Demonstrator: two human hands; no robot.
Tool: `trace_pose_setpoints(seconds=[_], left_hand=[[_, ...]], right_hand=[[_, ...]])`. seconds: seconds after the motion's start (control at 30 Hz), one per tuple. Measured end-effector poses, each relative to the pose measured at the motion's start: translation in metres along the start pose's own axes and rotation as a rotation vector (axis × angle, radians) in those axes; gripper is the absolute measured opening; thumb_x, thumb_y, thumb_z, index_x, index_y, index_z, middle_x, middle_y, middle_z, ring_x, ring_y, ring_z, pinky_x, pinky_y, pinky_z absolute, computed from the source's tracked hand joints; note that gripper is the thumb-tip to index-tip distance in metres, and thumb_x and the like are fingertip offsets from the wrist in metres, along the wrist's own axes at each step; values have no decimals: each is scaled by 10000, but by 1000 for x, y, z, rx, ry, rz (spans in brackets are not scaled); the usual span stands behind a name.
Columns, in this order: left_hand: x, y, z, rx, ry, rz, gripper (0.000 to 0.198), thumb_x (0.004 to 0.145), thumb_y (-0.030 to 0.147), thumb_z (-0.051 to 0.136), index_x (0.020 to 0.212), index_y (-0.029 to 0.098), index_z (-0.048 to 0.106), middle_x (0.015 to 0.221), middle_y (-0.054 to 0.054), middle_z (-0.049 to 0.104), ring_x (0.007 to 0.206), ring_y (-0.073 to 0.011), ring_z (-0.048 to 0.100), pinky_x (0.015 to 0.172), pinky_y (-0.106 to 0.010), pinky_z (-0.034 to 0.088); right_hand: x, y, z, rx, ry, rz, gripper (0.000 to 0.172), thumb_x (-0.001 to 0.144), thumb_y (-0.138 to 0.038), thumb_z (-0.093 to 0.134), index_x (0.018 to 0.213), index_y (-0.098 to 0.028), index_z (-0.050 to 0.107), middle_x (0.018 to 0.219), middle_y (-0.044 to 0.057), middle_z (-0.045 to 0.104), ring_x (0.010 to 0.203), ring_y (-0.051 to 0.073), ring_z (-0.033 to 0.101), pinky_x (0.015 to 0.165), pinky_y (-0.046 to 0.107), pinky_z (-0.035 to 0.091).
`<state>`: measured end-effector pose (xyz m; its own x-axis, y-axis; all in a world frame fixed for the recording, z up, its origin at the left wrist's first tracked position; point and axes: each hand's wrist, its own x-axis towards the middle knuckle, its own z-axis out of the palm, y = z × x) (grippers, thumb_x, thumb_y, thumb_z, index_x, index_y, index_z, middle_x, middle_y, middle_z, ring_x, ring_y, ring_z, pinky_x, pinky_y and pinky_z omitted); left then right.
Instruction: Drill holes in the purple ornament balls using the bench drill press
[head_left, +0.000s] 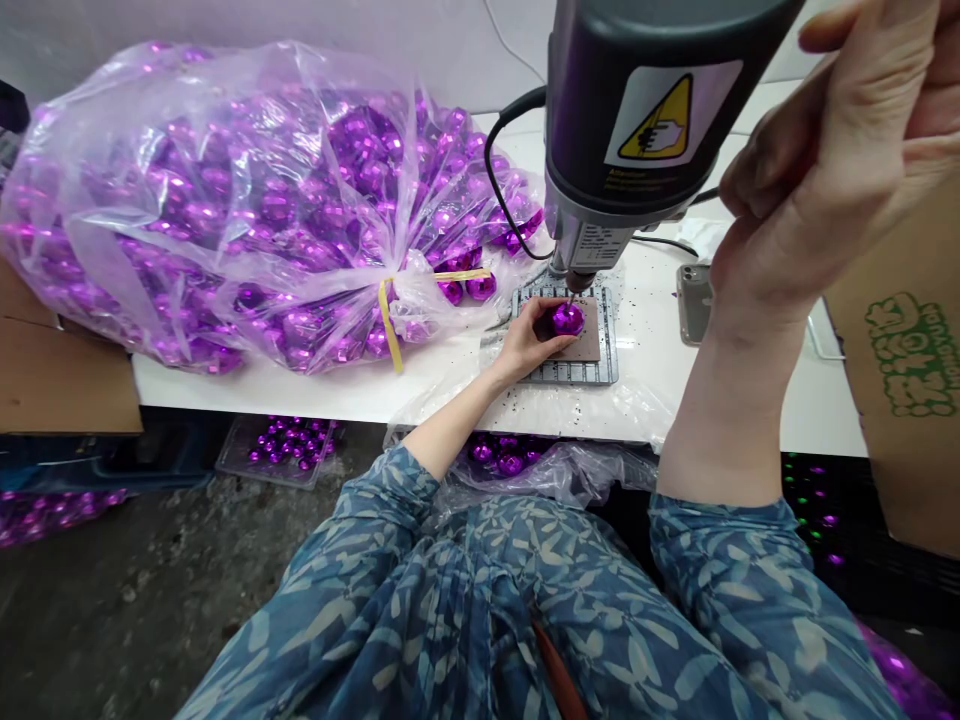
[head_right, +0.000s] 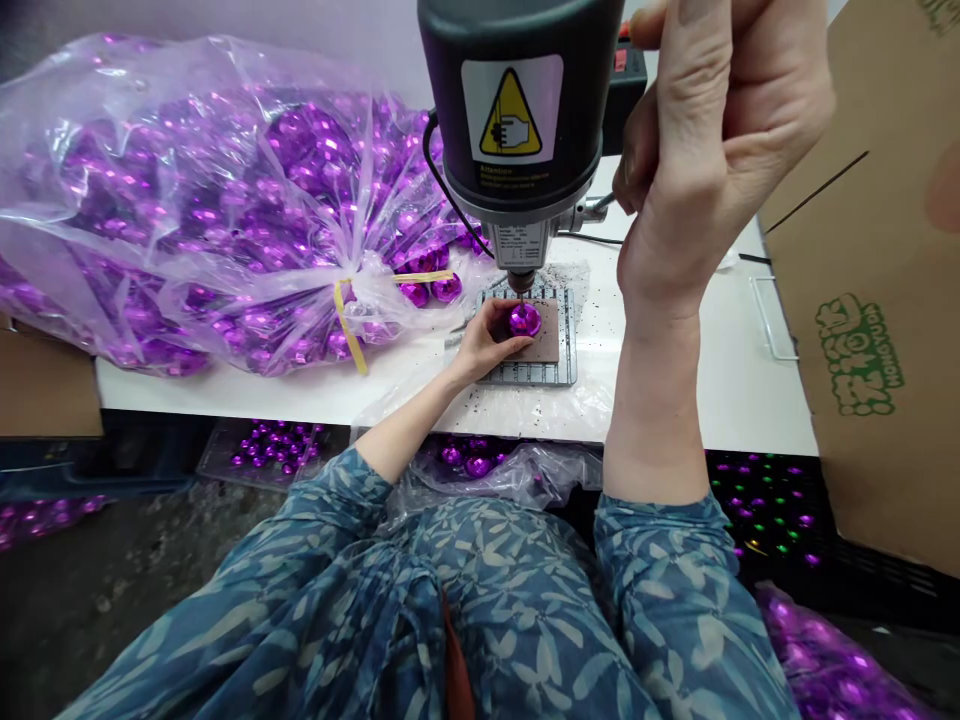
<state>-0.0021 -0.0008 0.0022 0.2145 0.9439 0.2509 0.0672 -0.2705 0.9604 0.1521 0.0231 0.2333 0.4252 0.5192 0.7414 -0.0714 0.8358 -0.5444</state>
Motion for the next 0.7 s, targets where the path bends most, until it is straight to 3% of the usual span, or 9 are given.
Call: trace_pose_setpoints(seconds=[0.07,0.17,0.37,0.6,0.7], left_hand=[[0,-1,0,4,-5,7,598,852,421,900,1331,237,593,1341,-109,681,1283,-287,680,1185,-536,517],[0,-1,1,0,-6,18,616,850,468,898,1329,235,590,1335,-111,684,1286,-292,679,1180,-536,517],[-1,1,1,-8,4,10,660,834,565,895,1322,237,597,1336,-116,697,1305,-307,670,1181,-540,513],[-1,0,1,-18,-6,12,658,835,570,893,1324,245,597,1363,-110,704,1326,-310,668,1200,-549,502],[-1,0,1,-23,-6,24,643,844,561,888,1321,243,597,1367,-116,702,1335,-312,665,1199,-541,504]], right_hand=[[-7,-6,0,40,25,-21,418,798,-578,711,748,-170,637,497,-75,250,390,4,333,433,208,121],[-20,-12,-3,28,60,-32,364,848,-507,711,768,-159,641,598,-76,435,428,-47,385,465,173,146],[-33,-2,-14,3,91,-128,418,880,-536,709,795,-147,581,737,-106,607,403,-75,382,437,176,112],[-43,8,-21,-26,170,-180,418,890,-554,734,794,-178,580,842,-92,598,393,-61,283,396,230,110],[-48,15,-26,-44,166,-224,473,914,-592,705,775,-172,538,742,-76,521,381,-47,254,396,231,115]])
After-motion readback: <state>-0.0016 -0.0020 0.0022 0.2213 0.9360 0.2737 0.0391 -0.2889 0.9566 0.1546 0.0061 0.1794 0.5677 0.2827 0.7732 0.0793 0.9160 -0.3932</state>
